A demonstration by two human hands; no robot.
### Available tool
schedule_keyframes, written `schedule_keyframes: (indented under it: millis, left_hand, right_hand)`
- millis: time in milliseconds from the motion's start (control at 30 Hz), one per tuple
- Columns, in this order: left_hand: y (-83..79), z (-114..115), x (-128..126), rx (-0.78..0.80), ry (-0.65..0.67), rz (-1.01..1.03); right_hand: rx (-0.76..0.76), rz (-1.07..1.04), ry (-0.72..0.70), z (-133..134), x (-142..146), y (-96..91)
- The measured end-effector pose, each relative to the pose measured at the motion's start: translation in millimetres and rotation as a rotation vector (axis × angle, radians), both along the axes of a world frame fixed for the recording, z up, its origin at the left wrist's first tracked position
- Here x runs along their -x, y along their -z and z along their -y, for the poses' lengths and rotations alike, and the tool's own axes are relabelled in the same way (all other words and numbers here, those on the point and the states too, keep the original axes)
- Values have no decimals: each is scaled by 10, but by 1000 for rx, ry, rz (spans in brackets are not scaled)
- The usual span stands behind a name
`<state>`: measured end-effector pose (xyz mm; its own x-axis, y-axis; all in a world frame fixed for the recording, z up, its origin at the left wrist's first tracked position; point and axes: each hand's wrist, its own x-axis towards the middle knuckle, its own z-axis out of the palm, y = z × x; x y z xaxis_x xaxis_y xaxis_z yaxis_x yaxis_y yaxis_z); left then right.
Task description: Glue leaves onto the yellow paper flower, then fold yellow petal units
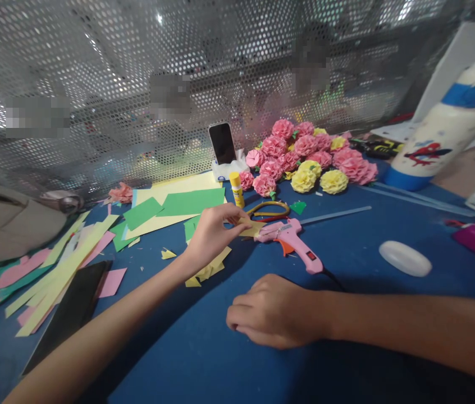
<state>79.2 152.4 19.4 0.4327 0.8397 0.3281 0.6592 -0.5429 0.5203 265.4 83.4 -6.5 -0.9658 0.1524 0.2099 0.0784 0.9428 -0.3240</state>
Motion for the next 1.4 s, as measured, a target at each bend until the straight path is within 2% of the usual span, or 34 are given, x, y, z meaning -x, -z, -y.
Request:
schedule_keyframes:
  millis: [533, 867, 1100, 1400]
  left_hand:
    - [46, -15, -19, -15, 35, 23]
    - [-105, -28, 20, -28, 20, 27]
    - [-71, 8, -21, -23, 37, 6]
    - [-117, 7, -17, -9, 25, -38]
  right_hand:
    - [0, 2, -1, 7, -2, 12]
    - [8, 0, -3, 2, -3, 30]
    - [7, 3, 0, 2, 2, -25]
    - [-5, -1, -7, 5, 1, 3]
